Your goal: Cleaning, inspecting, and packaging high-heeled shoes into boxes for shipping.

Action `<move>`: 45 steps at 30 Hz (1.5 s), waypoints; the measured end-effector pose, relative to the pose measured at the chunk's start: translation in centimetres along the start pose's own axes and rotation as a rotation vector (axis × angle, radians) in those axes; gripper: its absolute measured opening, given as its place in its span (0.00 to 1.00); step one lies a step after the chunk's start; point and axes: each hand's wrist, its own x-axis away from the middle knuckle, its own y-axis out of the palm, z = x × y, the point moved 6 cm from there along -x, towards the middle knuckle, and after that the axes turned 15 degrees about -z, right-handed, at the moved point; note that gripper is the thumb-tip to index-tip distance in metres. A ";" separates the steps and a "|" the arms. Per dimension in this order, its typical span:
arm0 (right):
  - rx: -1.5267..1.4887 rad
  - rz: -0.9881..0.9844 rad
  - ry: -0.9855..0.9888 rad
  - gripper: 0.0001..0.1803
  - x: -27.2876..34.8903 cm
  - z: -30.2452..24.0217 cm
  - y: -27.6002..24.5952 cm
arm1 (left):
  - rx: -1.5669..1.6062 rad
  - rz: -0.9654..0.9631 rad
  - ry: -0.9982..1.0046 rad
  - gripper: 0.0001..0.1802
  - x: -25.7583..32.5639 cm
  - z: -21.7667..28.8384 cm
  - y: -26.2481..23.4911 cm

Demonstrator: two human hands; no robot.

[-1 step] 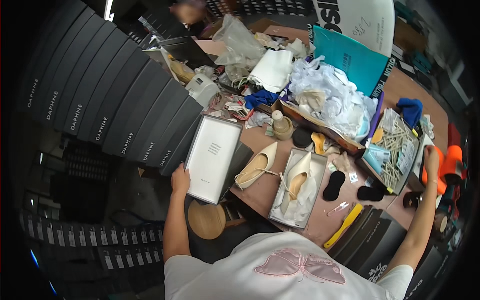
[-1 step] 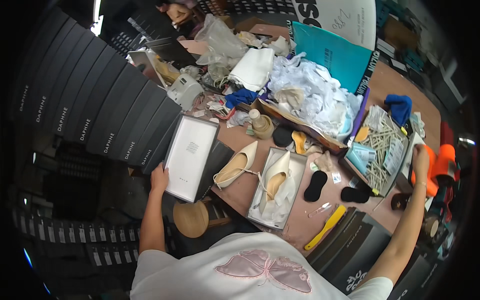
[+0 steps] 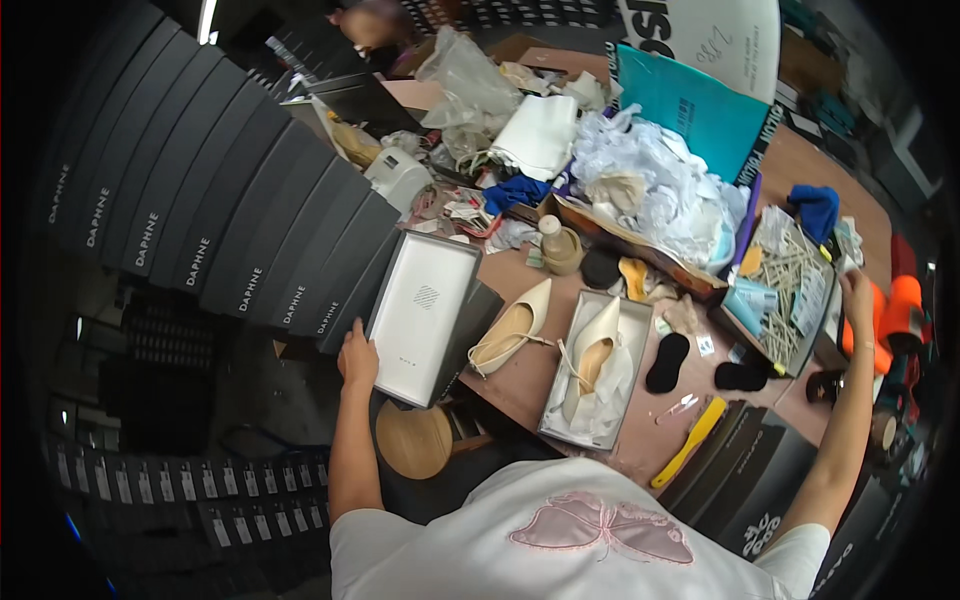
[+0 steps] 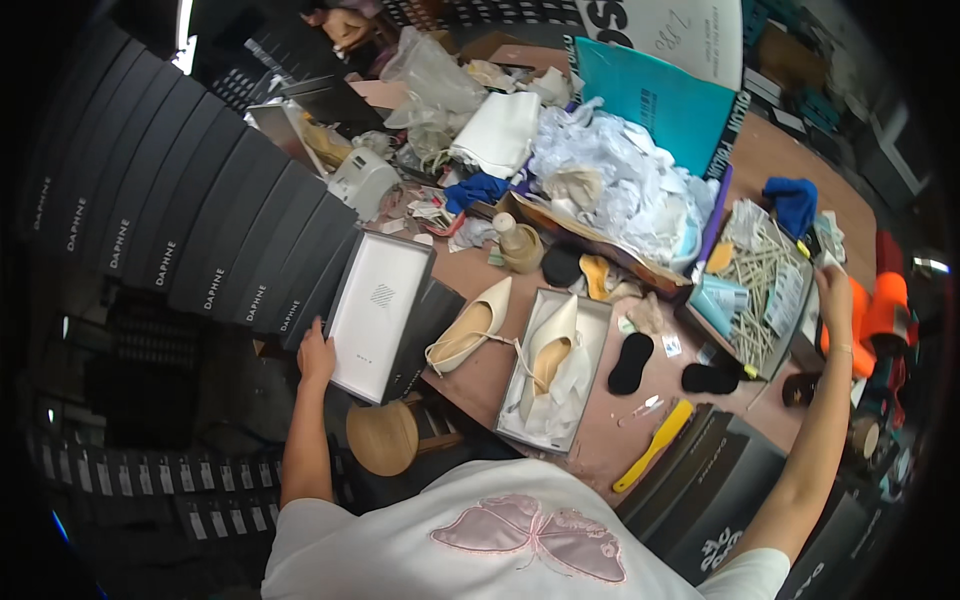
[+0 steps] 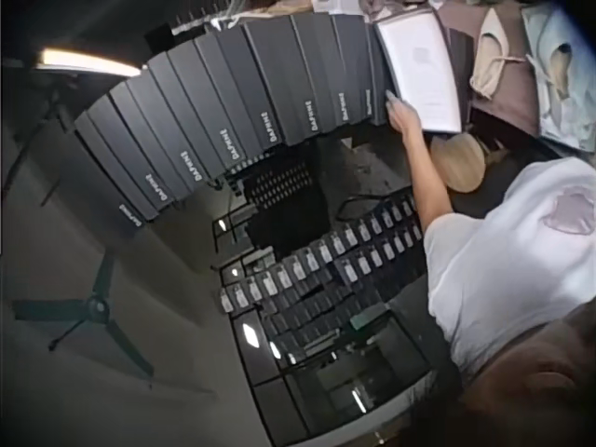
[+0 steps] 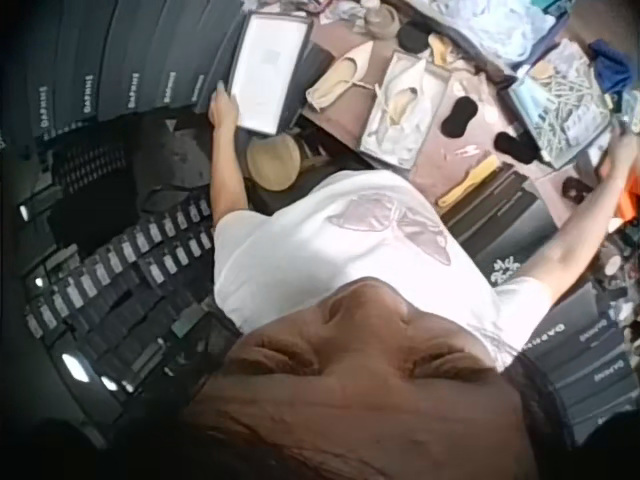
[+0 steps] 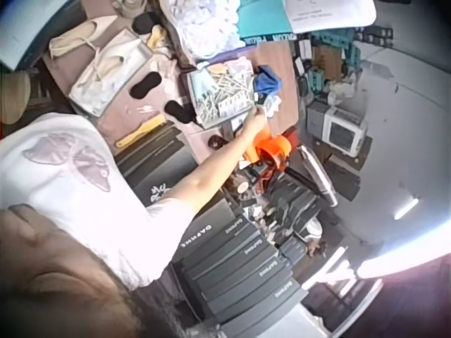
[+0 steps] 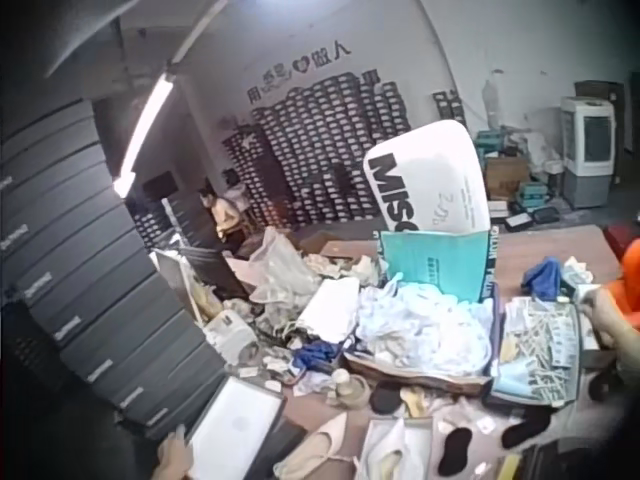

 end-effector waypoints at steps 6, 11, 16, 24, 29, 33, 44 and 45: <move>-0.838 -0.016 -0.220 0.18 6.5 -26.7 -5.4 | 0.583 0.061 0.728 0.23 4.0 17.8 -1.9; -1.545 -0.321 -0.283 0.08 21.4 -44.4 6.5 | 0.622 -0.349 1.223 0.21 12.3 25.7 6.4; -1.380 -0.156 0.381 0.08 45.1 -39.7 21.9 | 0.554 -0.737 1.402 0.20 18.2 22.9 13.5; -1.284 0.358 1.142 0.12 70.5 -20.1 25.5 | 0.374 -0.815 1.348 0.16 19.2 19.2 13.5; -0.146 -0.383 1.036 0.11 80.2 -2.2 36.1 | 0.409 -0.728 1.184 0.18 23.1 16.0 14.9; 0.170 -0.511 0.897 0.15 82.3 5.1 39.6 | 0.351 -0.550 1.076 0.18 24.8 14.3 14.7; 0.164 -0.452 0.726 0.22 80.5 9.1 38.7 | 0.235 -0.356 0.971 0.18 20.2 15.6 12.1; 0.164 -0.266 0.406 0.23 80.2 7.1 37.4 | 0.211 -0.392 0.946 0.18 20.4 15.9 12.0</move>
